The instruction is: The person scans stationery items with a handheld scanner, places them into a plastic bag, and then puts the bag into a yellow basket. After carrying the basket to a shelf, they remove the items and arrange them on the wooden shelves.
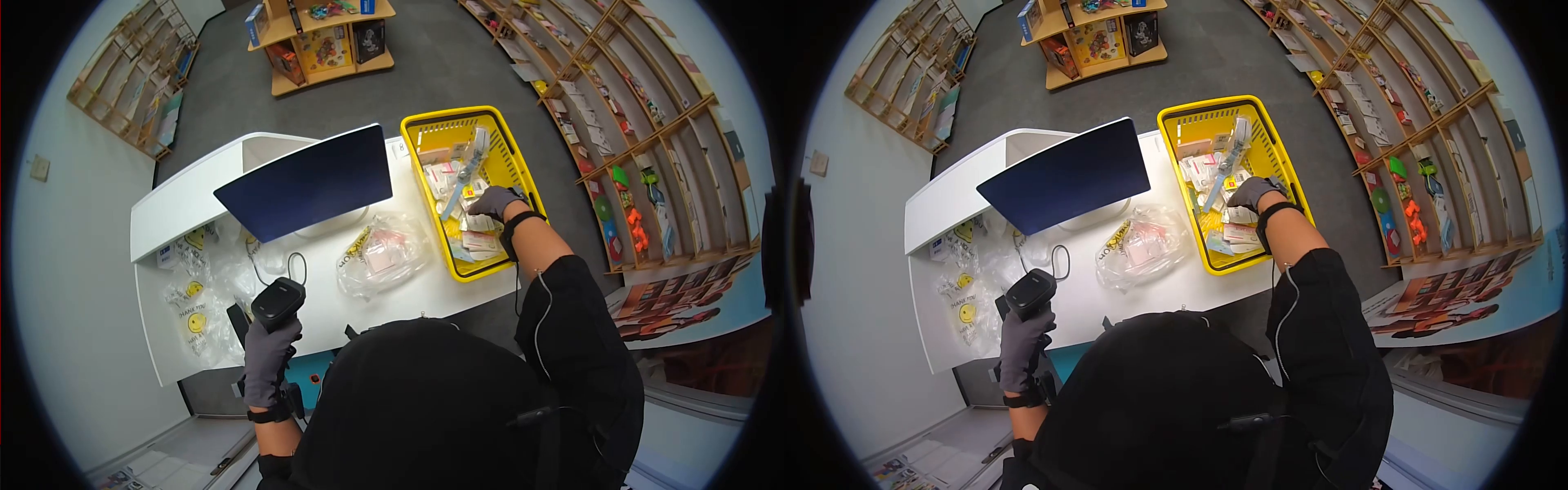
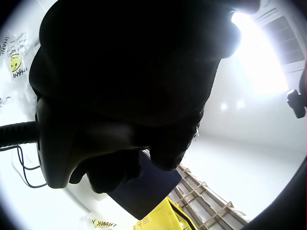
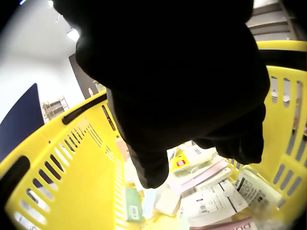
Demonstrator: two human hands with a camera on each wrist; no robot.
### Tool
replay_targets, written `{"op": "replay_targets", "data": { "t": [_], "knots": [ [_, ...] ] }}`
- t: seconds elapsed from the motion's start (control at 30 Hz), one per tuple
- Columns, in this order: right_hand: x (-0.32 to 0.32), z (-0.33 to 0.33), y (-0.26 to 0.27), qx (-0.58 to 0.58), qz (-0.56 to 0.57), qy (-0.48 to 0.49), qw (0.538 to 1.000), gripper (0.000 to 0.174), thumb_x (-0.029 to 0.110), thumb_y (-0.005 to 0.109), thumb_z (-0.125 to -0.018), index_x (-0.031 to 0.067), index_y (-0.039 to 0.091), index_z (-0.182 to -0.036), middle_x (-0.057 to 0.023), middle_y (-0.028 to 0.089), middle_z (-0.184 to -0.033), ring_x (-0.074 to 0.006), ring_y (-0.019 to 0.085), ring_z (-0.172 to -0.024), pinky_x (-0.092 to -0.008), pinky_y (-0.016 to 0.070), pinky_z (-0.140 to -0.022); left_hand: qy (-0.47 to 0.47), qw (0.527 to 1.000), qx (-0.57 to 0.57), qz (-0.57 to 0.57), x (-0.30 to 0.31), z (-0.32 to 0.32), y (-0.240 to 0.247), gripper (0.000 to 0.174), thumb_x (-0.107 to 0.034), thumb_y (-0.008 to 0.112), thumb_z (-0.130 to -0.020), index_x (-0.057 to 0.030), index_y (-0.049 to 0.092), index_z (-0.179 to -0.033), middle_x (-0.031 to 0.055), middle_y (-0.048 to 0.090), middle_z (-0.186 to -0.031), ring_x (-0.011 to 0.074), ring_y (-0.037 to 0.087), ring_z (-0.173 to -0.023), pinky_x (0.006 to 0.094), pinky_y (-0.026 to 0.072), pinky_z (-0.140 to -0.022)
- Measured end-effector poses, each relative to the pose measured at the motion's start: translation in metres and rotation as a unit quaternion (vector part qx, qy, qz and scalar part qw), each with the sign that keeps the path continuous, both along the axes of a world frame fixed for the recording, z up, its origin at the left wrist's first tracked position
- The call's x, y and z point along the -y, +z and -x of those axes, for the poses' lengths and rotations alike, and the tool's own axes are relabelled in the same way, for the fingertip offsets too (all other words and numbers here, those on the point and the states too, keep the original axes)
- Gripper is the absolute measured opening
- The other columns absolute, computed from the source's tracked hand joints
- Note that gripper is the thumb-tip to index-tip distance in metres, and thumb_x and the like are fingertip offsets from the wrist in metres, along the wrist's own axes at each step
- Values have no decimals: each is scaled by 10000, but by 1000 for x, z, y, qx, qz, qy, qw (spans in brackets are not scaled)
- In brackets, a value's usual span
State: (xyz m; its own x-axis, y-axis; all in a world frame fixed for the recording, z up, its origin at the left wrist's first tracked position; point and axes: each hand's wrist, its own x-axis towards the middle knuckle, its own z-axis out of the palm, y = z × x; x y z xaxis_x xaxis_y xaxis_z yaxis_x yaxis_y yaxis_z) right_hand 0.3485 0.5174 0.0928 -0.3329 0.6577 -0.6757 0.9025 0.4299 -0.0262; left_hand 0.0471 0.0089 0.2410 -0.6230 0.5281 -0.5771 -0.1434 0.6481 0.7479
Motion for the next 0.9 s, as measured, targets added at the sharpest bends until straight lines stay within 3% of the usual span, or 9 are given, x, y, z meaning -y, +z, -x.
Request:
{"op": "replay_targets", "data": {
  "t": [0.1, 0.23, 0.4, 0.53, 0.63, 0.67, 0.77, 0.8, 0.9],
  "knots": [
    [12, 10, -7, 12, -121, -139, 983, 1050, 559, 917, -736, 26, 547, -1562, -254, 654, -1465, -370, 633, -1379, -438, 504, -1161, 16, 1000, -19, -14, 5, -3, -3, 326, -200, 811, -885, -75, 752, -1180, 1, 719, -914, 110, 717, -772, 275, 513, -586],
    [-2, 19, -29, -65, -191, -63, 977, 1186, 580, 949, -669, 80, 457, -1625, -216, 558, -1576, -354, 563, -1452, -428, 509, -1178, 52, 998, -17, -21, 10, -13, 0, 349, -190, 815, -878, -65, 753, -1197, 8, 727, -921, 122, 725, -775, 278, 524, -599],
    [-19, 24, -53, -128, -124, -52, 983, 1211, 581, 947, -651, 45, 466, -1625, -219, 566, -1590, -368, 598, -1419, -415, 485, -1196, 61, 997, -23, 36, 12, -18, 4, 372, -187, 824, -871, -49, 751, -1209, 18, 736, -938, 134, 734, -782, 285, 536, -615],
    [-5, 31, -31, -72, -83, -107, 988, 1050, 528, 914, -703, 64, 547, -1571, -224, 619, -1532, -363, 630, -1381, -424, 512, -1165, 91, 996, -8, 17, 7, -24, 7, 385, -178, 832, -866, -43, 751, -1217, 29, 743, -954, 139, 739, -784, 292, 546, -630],
    [-14, 31, -53, -54, -130, -50, 989, 635, 388, 785, -870, 78, 695, -1416, -189, 741, -1344, -346, 719, -1256, -426, 570, -1086, 98, 995, 4, 27, 1, -23, 7, 383, -167, 829, -860, -44, 750, -1214, 33, 742, -960, 139, 739, -781, 290, 544, -616],
    [-17, 30, -57, -53, -130, -54, 989, 635, 388, 785, -870, 78, 695, -1416, -189, 741, -1344, -346, 719, -1256, -426, 570, -1086, 94, 995, 4, 27, -1, -22, 6, 383, -167, 829, -860, -44, 750, -1214, 33, 742, -960, 139, 739, -781, 290, 544, -616],
    [-22, 28, -58, -15, -110, 21, 994, 423, 272, 674, -942, 87, 774, -1309, -189, 766, -1307, -369, 736, -1221, -445, 577, -1065, 57, 998, -18, 16, -7, -17, 4, 374, -162, 821, -859, -43, 751, -1207, 29, 742, -958, 134, 734, -773, 280, 531, -591],
    [-20, 26, -53, -13, -113, 19, 993, 423, 272, 674, -942, 87, 774, -1309, -189, 766, -1307, -369, 736, -1221, -445, 577, -1065, 56, 998, -17, 14, -8, -16, 3, 374, -162, 821, -859, -43, 751, -1207, 29, 742, -958, 134, 734, -773, 280, 531, -591],
    [-15, 22, -36, 106, -37, 183, 977, 359, 271, 660, -984, 102, 800, -1268, -169, 783, -1280, -372, 769, -1125, -466, 599, -992, 41, 999, -11, 0, -13, -10, 3, 378, -165, 816, -858, -50, 750, -1211, 25, 744, -959, 124, 730, -774, 273, 518, -572]
  ]
}}
